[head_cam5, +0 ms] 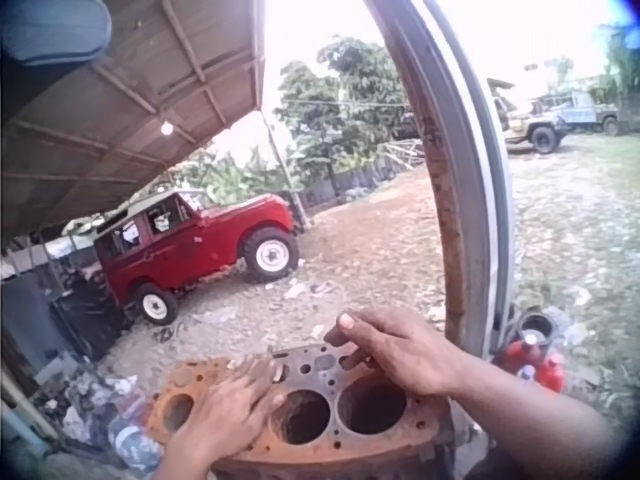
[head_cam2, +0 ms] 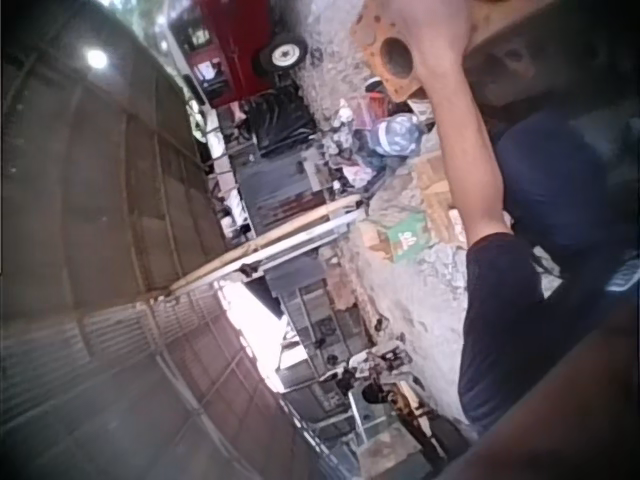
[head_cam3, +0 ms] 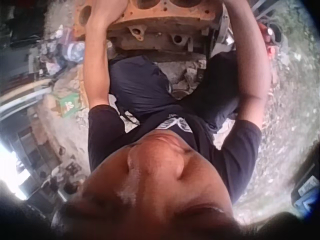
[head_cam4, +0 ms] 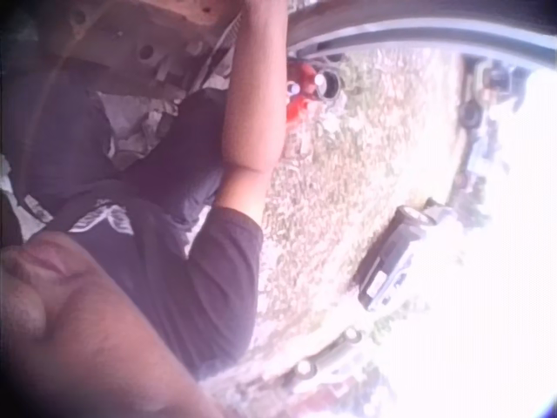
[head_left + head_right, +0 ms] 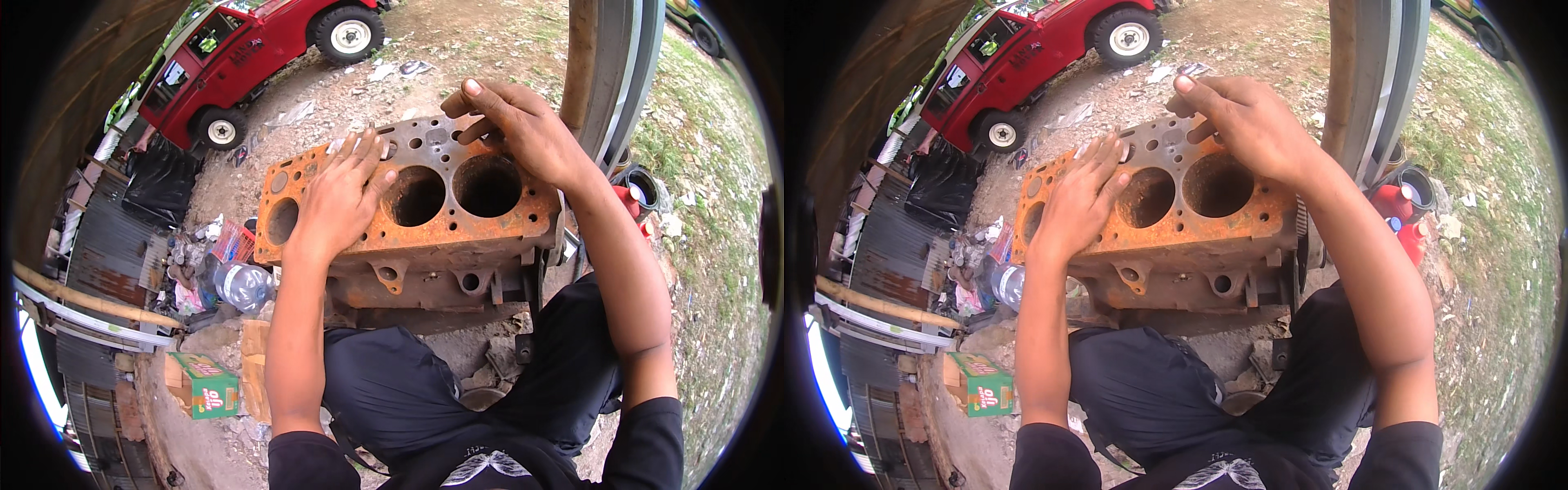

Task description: The person cleans and inspects the top surface of a rusty engine block, using fingers to wipe away debris from the cylinder openings and bolt holes. The person repeatedly rubs the surface and checks the fit of small metal components.

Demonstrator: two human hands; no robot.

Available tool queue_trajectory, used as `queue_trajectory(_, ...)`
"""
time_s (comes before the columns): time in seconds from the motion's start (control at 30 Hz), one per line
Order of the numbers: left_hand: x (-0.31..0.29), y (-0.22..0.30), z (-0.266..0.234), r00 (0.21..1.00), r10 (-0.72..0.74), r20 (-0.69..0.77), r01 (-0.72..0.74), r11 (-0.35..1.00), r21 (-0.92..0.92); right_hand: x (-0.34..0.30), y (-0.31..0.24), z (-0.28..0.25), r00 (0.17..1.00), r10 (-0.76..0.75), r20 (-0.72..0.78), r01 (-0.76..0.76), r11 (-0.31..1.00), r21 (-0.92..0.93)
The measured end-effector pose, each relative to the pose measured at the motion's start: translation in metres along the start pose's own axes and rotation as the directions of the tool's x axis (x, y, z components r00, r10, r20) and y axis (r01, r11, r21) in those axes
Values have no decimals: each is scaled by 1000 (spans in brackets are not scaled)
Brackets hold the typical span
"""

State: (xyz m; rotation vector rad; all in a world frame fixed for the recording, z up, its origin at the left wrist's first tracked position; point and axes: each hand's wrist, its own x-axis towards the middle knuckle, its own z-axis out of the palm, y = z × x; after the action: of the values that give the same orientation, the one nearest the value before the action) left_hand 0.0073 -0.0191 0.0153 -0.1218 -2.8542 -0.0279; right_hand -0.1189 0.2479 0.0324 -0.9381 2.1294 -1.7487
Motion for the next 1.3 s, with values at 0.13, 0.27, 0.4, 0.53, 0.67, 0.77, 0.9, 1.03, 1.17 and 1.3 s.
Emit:
queue_trajectory(0.13, -5, 12, -4, 996, -83, 37, 82, 996, 25, -8, -5, -3, 998, -42, 35, 43, 999, -32)
queue_trajectory(0.27, 0, 10, 2, 997, -81, 9, 81, 996, -38, -6, 0, -1, 999, -40, -34, 40, 999, -7)
queue_trajectory(0.4, -10, 18, -6, 987, -133, 91, 134, 991, -9, -8, -3, -1, 999, -41, 7, 41, 999, -34)
queue_trajectory(0.53, 5, 2, 5, 995, -103, 1, 103, 992, -66, -8, -4, 2, 999, -29, 40, 29, 1000, -11)
queue_trajectory(0.67, 7, -1, -3, 993, -114, 33, 118, 971, -208, -5, 0, 3, 1000, -12, 5, 12, 1000, -8)
queue_trajectory(0.77, -4, 4, -7, 989, -141, -41, 130, 972, -196, -6, -3, 0, 996, -69, 61, 74, 994, -77)
queue_trajectory(0.9, 8, 1, 1, 946, -241, -216, 169, 937, -305, -3, -2, -1, 996, -90, -19, 89, 995, -44)
queue_trajectory(1.03, 12, -2, -2, 921, -370, -121, 274, 837, -474, 1, 2, 1, 999, -52, 1, 52, 998, -24)
queue_trajectory(1.17, 18, -11, 6, 924, -368, -106, 273, 827, -491, 3, 3, -5, 996, -84, 24, 86, 992, -97)
queue_trajectory(1.3, 22, -42, 23, 930, -350, -112, 280, 871, -404, 5, 5, -2, 996, -85, 21, 87, 982, -170)
